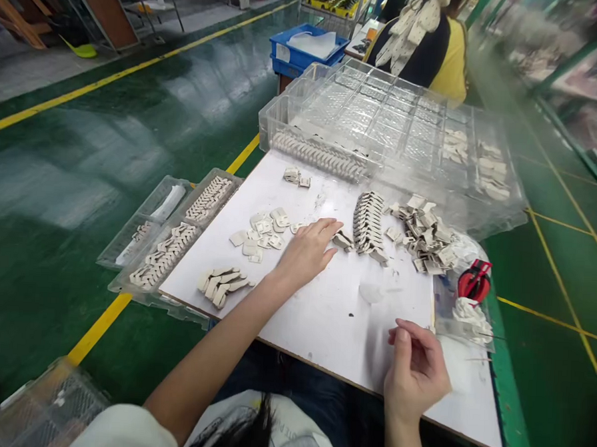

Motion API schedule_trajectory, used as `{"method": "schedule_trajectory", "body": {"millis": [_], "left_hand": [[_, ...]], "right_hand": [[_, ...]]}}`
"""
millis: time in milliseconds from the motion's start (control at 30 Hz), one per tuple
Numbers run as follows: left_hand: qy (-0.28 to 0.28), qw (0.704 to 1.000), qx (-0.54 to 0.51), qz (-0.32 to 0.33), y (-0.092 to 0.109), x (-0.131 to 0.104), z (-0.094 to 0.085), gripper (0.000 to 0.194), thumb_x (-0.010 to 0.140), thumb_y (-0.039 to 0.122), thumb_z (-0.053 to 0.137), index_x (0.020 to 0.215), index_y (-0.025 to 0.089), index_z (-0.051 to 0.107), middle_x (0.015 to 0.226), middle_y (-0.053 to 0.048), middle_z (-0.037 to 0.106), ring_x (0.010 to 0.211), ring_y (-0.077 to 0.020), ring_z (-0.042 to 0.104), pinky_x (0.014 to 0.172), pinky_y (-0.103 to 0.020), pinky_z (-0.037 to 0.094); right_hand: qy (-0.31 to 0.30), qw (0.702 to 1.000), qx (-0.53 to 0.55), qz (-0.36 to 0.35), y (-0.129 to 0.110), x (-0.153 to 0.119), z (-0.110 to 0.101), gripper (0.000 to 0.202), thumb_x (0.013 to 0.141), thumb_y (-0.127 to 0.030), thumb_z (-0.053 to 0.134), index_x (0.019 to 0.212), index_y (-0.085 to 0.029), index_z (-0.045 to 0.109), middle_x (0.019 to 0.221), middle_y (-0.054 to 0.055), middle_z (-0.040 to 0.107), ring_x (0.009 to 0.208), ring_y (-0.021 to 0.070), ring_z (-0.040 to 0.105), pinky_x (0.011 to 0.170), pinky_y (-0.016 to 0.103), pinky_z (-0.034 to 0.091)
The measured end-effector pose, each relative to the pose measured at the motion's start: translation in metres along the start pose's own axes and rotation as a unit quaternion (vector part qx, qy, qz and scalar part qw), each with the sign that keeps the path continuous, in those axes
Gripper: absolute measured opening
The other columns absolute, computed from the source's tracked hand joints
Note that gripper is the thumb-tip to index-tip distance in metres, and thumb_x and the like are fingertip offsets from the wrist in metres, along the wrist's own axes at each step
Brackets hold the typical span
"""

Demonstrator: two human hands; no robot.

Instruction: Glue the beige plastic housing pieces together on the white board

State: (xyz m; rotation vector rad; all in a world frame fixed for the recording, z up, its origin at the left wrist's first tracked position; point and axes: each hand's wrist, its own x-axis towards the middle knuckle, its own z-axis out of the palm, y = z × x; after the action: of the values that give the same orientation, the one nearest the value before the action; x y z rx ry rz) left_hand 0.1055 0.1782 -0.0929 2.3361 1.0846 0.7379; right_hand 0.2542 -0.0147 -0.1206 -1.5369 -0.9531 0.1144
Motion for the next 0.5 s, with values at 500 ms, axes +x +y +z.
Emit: {"method": "schedule_trajectory", "body": {"millis": [500], "left_hand": [[-0.026,0.996,0.026,0.078,0.012,-0.086,-0.015,0.026,0.095,0.010,0.057,0.119,0.016,0.054,0.120,-0.013,0.072,0.107,-0.0226,0.069,0.090,-0.039,0.051]], "right_hand": [[-0.216,0.962,-0.159,0.042,0.006,0.037,0.027,0.020,0.091,-0.042,0.059,0.093,-0.022,0.062,0.091,0.004,0.064,0.079,0.0189,0.056,0.075,0.033,0.047]]}}
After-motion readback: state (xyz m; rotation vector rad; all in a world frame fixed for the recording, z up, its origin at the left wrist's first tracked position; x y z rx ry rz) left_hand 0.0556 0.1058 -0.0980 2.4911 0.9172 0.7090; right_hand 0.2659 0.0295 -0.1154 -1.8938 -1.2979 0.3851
